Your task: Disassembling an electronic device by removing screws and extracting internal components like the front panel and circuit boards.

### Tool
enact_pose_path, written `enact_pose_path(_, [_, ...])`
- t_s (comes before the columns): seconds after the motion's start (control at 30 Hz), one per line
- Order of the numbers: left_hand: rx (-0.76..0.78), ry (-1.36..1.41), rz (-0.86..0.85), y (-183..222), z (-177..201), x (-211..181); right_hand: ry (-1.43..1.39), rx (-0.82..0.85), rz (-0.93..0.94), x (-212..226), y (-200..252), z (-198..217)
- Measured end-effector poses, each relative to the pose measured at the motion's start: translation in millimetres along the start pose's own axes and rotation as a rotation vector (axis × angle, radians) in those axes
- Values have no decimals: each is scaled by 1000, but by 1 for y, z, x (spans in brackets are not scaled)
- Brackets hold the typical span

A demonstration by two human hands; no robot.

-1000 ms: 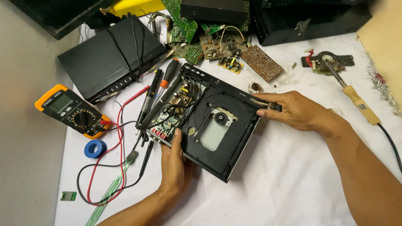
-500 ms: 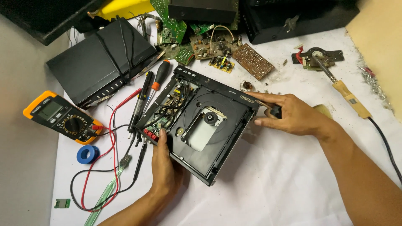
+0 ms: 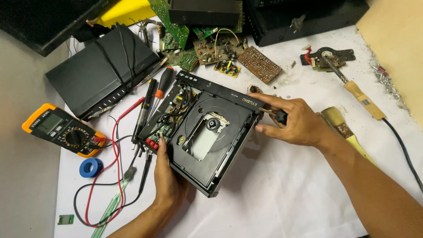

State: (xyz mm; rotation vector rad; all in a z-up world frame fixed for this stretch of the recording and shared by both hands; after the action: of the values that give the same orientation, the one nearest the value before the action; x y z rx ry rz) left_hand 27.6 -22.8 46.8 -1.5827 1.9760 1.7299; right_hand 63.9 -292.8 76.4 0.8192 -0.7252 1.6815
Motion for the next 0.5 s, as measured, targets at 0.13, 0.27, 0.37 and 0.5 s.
enact_pose_path(0.13, [25, -2, -11, -7, 4, 2, 74, -64, 136, -5, 2, -3])
enact_pose_path(0.27, [21, -3, -14, -20, 15, 9, 268, -194, 349, 0, 6, -4])
enact_pose_path(0.37, [28, -10, -20, -21, 14, 9, 431, -293, 536, 4, 10, -7])
enact_pose_path(0.5, [1, -14, -15, -22, 16, 10, 677, -438, 587, 7, 12, -10])
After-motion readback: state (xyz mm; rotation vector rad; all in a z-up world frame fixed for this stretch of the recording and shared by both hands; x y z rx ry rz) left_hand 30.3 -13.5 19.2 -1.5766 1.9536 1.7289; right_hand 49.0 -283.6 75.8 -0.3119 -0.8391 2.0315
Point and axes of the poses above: each hand's wrist, its own y-axis away from the middle knuckle, its own z-axis out of the back of the hand, x = y × z, the point moved 6 cm from there along -y, towards the middle knuckle, and after that the axes turned 1 degree about -z, right-handed, at the moved point
